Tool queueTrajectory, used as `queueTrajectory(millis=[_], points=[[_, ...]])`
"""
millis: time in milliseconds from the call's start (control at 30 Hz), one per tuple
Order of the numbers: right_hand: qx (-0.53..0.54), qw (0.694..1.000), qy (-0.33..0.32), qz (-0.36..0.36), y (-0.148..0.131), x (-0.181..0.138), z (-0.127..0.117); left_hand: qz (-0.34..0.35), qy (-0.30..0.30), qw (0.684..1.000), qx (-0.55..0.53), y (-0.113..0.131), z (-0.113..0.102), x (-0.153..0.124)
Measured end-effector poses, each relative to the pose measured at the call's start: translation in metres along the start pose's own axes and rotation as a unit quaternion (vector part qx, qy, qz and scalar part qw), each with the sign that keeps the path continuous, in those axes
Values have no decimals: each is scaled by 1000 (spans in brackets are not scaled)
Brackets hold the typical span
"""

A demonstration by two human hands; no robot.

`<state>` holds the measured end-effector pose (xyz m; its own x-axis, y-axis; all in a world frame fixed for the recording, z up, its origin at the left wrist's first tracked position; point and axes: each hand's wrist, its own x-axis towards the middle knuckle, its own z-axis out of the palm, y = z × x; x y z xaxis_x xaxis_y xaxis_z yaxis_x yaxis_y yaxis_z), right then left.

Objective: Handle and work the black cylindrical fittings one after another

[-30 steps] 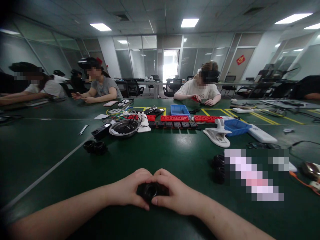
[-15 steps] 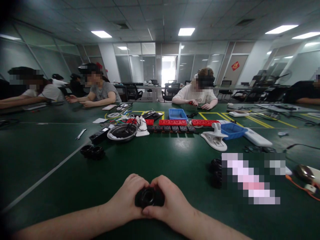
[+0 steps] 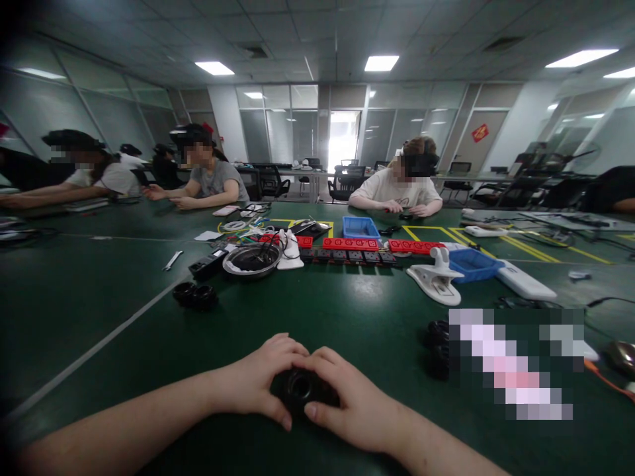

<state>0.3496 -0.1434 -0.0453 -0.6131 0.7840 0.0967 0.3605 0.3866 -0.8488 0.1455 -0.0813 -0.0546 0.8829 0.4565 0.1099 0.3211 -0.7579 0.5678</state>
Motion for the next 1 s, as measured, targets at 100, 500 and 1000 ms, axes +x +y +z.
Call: queueTrajectory(millis=[100,500,1000], points=[[-1,998,50,28,1,-2,6,-23,31,999,21,6,4,-5],[-54,980,158,108,5,4,26,-146,98,984,34,15,29,3],[10,999,18,36,2,1,0,-61,-4,998,-24,9,-2,-1]])
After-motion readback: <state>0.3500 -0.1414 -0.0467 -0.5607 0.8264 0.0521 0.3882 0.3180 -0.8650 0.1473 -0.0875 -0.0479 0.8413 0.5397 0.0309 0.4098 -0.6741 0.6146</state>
